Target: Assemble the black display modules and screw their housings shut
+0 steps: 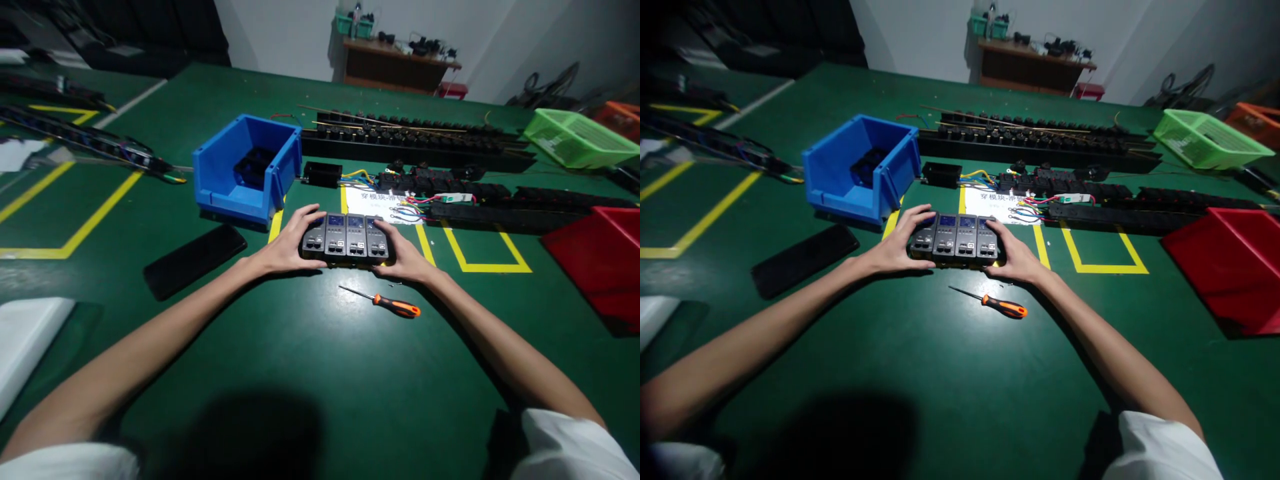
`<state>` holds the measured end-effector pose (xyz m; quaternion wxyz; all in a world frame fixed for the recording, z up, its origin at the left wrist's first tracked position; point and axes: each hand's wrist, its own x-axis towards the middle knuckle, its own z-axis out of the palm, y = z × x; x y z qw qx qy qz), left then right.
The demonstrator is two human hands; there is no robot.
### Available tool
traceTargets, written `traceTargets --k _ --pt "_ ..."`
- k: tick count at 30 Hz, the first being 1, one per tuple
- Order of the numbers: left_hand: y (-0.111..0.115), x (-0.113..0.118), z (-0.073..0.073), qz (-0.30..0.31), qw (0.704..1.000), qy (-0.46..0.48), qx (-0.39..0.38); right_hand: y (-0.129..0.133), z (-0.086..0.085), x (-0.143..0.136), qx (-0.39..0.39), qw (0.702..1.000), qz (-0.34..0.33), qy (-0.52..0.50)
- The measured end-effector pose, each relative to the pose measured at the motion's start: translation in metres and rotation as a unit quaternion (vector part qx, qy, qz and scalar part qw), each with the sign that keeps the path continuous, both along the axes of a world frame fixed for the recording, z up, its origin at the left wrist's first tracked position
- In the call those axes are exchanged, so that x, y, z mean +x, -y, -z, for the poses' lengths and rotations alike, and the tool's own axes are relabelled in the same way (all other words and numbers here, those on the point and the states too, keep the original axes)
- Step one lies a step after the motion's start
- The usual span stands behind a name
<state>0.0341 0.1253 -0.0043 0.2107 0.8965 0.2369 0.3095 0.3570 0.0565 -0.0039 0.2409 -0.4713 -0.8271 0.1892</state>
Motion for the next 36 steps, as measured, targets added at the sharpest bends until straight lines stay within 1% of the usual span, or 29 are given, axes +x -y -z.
traceTargets --k 3,6,9,16,22,27,31,36 --pt "0.000 -0.001 0.005 -0.025 1.000 -0.004 -0.011 0.000 0.000 -0.001 -0.004 1.000 0.002 0.018" --pt "0.000 -0.001 0.005 -0.035 0.999 -0.007 -0.017 0.000 -0.001 -0.003 -0.005 1.000 0.004 0.025" --pt "-0.001 -0.001 0.004 -0.035 0.999 -0.007 -0.005 -0.001 -0.003 -0.007 -0.005 1.000 0.001 0.030" --pt "0.001 -0.006 0.005 -0.065 0.997 -0.020 0.020 -0.007 -0.010 -0.019 -0.010 0.998 -0.008 0.059" --pt "0.007 -0.017 0.006 -0.063 0.998 -0.019 0.004 -0.007 -0.013 -0.027 -0.015 0.998 -0.016 0.061" --pt "0.007 -0.019 0.009 -0.051 0.999 -0.002 -0.009 -0.004 -0.018 -0.026 -0.030 0.997 -0.033 0.058" --pt "0.006 -0.020 0.009 -0.043 0.999 0.010 -0.030 -0.002 -0.012 -0.023 -0.035 0.998 -0.020 0.045" --pt "0.008 -0.021 0.005 -0.041 0.995 0.028 -0.084 -0.002 0.000 -0.019 -0.041 0.999 -0.008 -0.029"
